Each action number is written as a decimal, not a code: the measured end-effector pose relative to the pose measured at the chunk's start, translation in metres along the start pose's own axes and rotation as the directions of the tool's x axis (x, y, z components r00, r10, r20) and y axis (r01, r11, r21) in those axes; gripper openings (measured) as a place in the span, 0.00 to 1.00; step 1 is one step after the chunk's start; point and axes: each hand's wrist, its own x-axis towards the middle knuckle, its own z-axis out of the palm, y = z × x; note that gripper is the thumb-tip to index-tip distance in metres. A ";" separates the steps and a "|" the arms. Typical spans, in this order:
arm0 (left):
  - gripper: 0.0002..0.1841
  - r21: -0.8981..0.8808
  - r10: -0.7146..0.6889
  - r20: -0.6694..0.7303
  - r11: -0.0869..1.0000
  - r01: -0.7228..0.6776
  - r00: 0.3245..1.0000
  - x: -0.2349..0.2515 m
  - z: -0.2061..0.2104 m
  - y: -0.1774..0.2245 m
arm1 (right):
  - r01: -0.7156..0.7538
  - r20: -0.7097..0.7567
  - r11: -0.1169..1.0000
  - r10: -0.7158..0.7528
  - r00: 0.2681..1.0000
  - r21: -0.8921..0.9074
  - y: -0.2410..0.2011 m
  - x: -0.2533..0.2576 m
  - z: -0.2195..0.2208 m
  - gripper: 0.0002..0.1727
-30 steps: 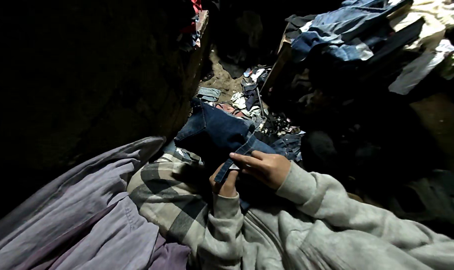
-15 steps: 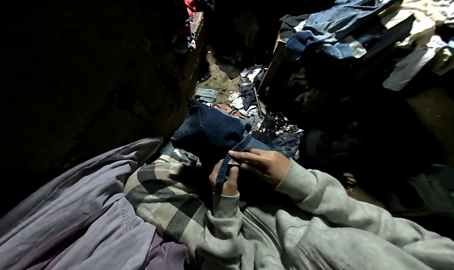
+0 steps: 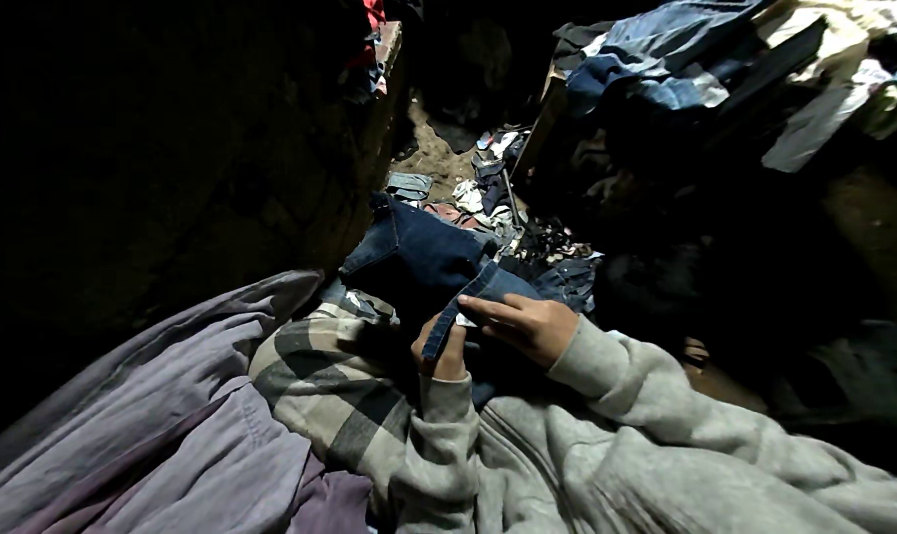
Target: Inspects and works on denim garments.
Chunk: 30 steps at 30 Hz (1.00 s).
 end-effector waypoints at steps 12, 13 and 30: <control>0.11 0.084 0.025 0.010 0.996 -0.026 1.000 -0.002 0.002 -0.001 | -0.026 0.024 0.996 0.025 0.999 0.085 -0.002 0.006 0.000 0.24; 0.11 0.075 0.028 0.004 0.997 -0.028 1.000 -0.002 0.001 -0.002 | -0.029 0.044 0.996 0.026 0.999 0.084 -0.001 0.004 -0.002 0.24; 0.11 -0.105 0.097 0.208 0.992 -0.076 0.973 0.009 -0.011 0.011 | -0.003 0.076 0.824 -0.048 0.996 0.567 -0.009 0.008 -0.009 0.25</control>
